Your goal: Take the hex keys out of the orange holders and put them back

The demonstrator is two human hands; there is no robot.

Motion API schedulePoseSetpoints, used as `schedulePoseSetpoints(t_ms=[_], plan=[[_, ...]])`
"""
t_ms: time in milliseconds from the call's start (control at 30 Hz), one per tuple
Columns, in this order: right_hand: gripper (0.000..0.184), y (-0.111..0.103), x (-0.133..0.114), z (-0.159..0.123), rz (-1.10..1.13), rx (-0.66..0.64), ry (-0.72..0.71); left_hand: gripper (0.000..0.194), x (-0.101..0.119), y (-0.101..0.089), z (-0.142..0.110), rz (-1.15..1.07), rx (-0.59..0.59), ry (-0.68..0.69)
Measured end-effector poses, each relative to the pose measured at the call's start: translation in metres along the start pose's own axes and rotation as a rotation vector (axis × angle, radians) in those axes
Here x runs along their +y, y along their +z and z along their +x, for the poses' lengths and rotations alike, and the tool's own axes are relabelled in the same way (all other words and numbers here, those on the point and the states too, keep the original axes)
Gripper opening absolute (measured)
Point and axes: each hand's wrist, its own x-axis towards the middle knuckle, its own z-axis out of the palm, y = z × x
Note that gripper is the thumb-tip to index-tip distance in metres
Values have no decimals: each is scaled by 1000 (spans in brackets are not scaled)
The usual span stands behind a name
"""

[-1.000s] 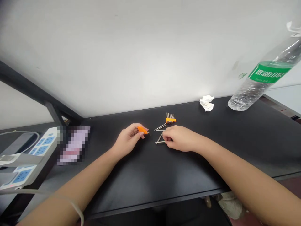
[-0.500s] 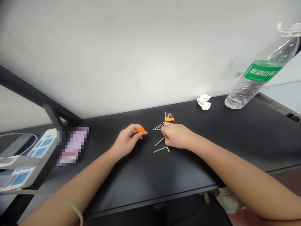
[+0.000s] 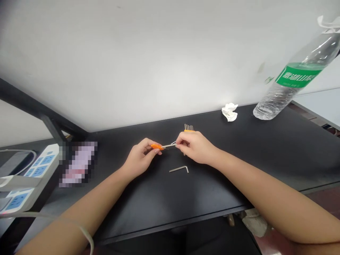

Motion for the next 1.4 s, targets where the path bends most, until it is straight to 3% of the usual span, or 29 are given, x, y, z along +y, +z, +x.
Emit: schedulePoseSetpoints(t_ms=[233,433,700,867,1033,1167,1267,1333,1400], plan=[[18,-9,-3,4,-118,-40,-195,11,2,0,-1,-28,-60,8],[18,-9,0,6,-80,-82,-131,12,5,2,0,-102,-50,18],[22,18,-8,10,48,-121,-145,12,10,6,0,-92,-92,-1],[18,26,-4,11,202,-101,10,13,11,7,2,-250,-67,-70],[8,35,2,11,517,-98,163,17,12,9,3,-362,-100,-105],[13,41,5,13,688,-107,241,20,12,8,4,-438,-99,-128],[18,30,2,13,513,-147,194,23,12,8,5,-502,-89,-135],[18,14,-3,10,162,-129,77,25,12,7,5,-541,-55,-125],[24,-1,-9,3,-158,-254,15,26,12,7,5,-551,-25,-112]])
